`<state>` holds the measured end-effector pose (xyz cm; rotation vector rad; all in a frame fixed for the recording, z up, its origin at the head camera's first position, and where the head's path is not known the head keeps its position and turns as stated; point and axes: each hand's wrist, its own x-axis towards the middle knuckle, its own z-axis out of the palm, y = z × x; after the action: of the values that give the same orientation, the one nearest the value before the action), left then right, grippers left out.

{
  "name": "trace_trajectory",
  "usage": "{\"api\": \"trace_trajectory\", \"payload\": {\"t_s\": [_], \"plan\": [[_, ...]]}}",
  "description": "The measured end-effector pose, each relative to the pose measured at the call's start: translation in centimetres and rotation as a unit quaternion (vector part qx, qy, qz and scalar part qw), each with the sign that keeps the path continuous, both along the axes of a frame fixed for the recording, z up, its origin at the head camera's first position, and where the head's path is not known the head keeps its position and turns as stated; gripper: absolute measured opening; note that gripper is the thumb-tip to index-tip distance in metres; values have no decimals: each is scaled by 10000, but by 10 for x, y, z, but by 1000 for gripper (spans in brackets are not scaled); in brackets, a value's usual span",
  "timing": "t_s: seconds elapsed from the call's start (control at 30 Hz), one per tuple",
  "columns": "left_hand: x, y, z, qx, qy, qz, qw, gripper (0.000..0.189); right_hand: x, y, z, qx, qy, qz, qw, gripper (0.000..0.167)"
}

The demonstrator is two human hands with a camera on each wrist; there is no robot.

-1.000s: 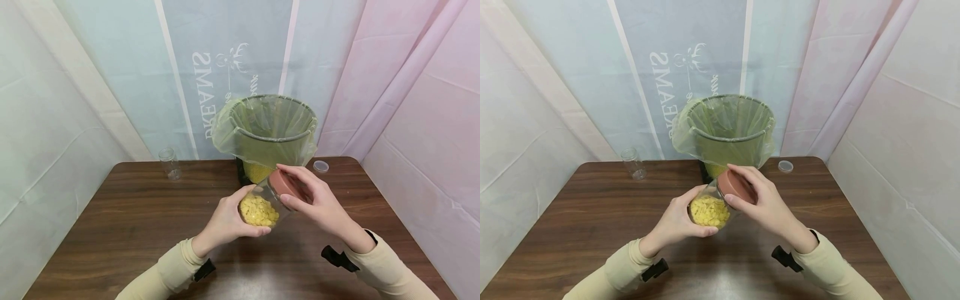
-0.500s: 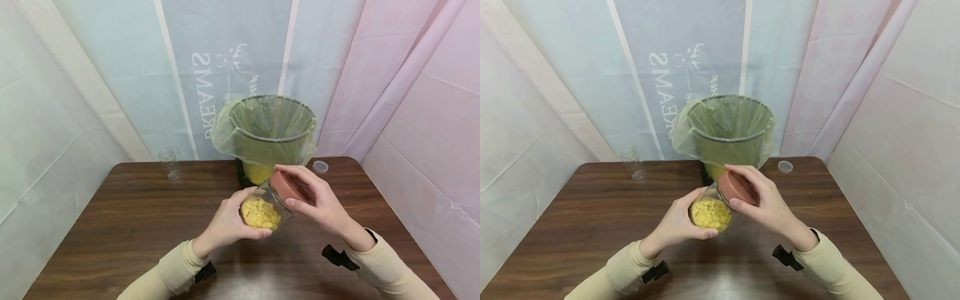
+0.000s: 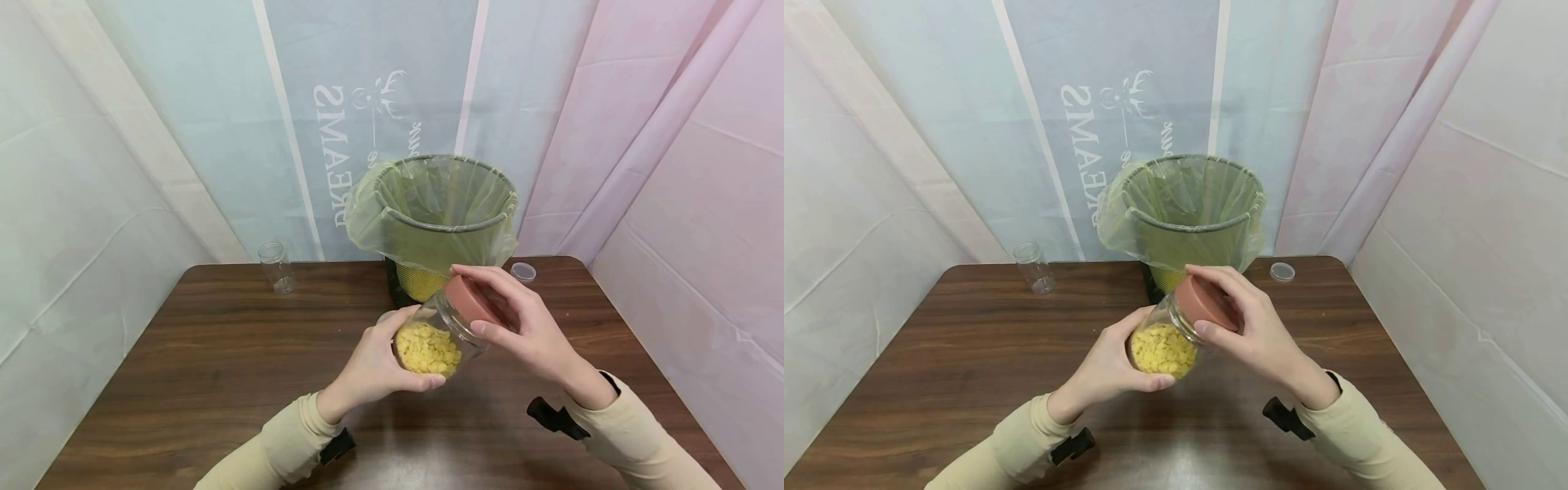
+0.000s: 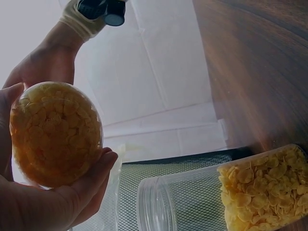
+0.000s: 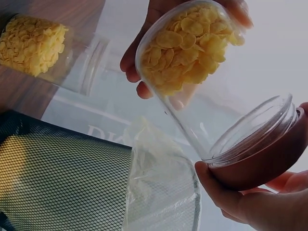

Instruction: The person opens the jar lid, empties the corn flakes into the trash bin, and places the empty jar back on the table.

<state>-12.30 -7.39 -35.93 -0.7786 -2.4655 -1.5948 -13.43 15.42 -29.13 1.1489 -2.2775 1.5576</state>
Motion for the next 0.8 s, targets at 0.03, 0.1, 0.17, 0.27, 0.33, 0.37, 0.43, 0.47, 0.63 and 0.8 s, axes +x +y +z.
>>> {"api": "trace_trajectory", "payload": {"t_s": [0.03, 0.1, 0.17, 0.27, 0.33, 0.37, 0.43, 0.47, 0.63, 0.8], "plan": [[0, 0, 0, 45, -4, -22, 10000, 80, 0, 0, 1, 0, -72, -27, 10000, 61], [0, 0, 0, 141, -25, -62, 9999, 79, 1, 0, 2, -22, -108, -62, 9999, 61], [0, 1, -1, 225, -44, -94, 9997, 79, 1, 0, 3, -39, -119, -87, 9999, 61], [0, 1, -2, 286, -61, -107, 9995, 78, 1, 1, 5, -50, -117, -116, 9999, 60], [0, 1, -3, 353, -71, -104, 9993, 79, 1, 1, 6, -57, -117, -150, 9998, 60], [0, 1, -3, 384, -77, -108, 9992, 78, 1, 1, 6, -72, -118, -162, 9998, 60], [0, 0, -3, 455, -92, -117, 9989, 78, 1, 2, 7, -96, -70, -186, 9998, 59], [0, 1, -2, 485, -104, -117, 9987, 78, 1, 2, 7, -110, -35, -199, 9997, 58], [0, 0, -1, 536, -109, -111, 9984, 80, 2, 4, 9, -155, 29, -361, 9992, 58], [0, 0, -2, 684, -46, -79, 9976, 80, 3, 9, 10, -184, 46, -645, 9977, 59]]}}
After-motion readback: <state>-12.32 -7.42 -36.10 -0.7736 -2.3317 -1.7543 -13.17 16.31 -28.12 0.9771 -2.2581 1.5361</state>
